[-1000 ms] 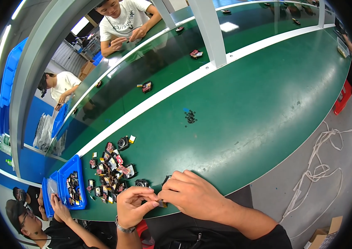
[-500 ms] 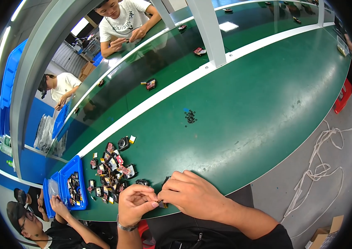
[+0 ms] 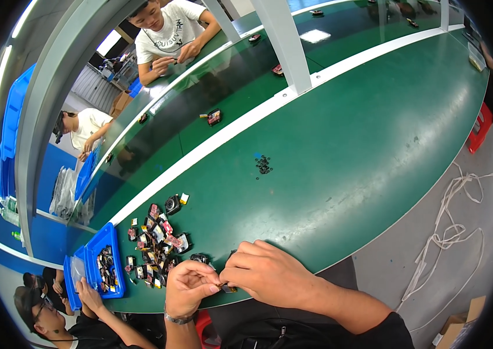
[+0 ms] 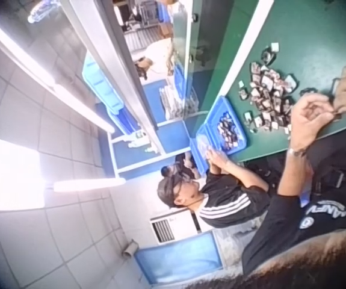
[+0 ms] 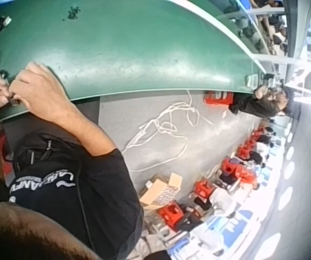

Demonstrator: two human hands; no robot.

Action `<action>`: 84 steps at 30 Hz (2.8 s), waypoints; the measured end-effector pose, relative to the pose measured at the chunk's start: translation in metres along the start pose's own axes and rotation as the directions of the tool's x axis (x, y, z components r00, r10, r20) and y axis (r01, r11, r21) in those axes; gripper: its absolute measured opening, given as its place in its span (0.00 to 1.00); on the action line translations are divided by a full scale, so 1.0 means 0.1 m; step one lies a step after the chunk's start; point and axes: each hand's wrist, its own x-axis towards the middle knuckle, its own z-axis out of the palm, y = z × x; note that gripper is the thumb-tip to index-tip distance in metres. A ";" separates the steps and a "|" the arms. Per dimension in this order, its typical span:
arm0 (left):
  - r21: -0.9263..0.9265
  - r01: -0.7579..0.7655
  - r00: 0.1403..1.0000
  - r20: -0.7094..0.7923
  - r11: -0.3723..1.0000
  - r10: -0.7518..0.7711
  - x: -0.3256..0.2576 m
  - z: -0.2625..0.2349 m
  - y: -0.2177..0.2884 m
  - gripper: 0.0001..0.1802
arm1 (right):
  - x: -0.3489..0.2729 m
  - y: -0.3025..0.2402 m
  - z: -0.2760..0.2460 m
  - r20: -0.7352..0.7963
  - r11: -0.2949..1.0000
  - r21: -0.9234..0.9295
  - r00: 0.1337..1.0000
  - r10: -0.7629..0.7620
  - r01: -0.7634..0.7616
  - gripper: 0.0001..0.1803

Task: Assembling small electronic components on a factory production line.

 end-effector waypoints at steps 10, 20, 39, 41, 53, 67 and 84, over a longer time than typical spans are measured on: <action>-0.013 -0.050 0.998 0.029 0.999 0.051 -0.02 -0.01 -0.03 0.18 | -0.01 0.01 0.01 0.008 1.000 -0.018 1.000 0.005 -0.005 0.08; 0.132 -0.214 0.976 -0.019 0.968 0.218 -0.02 0.06 -0.09 0.18 | 0.00 0.00 0.02 -0.003 1.000 -0.025 1.000 0.012 -0.012 0.06; 0.009 -0.058 0.995 0.080 0.998 0.057 -0.01 0.00 -0.01 0.18 | -0.01 0.00 0.00 -0.002 1.000 -0.025 1.000 0.007 -0.007 0.09; 0.015 -0.062 0.995 0.076 0.998 0.060 -0.01 0.01 -0.01 0.18 | -0.01 0.00 0.00 -0.001 1.000 -0.028 1.000 0.008 -0.008 0.09; 0.079 -0.070 0.997 0.030 0.994 0.068 -0.02 0.04 -0.03 0.16 | -0.01 0.01 0.00 0.006 0.999 -0.032 1.000 0.008 -0.008 0.08; 0.168 -0.032 0.998 0.060 0.985 0.022 -0.02 0.08 0.03 0.16 | -0.02 0.02 0.02 0.021 0.999 -0.041 1.000 -0.010 0.011 0.11; 0.164 -0.028 0.997 0.075 0.986 0.016 -0.02 0.09 0.07 0.19 | -0.02 0.01 0.01 0.031 0.998 -0.058 1.000 -0.003 0.005 0.11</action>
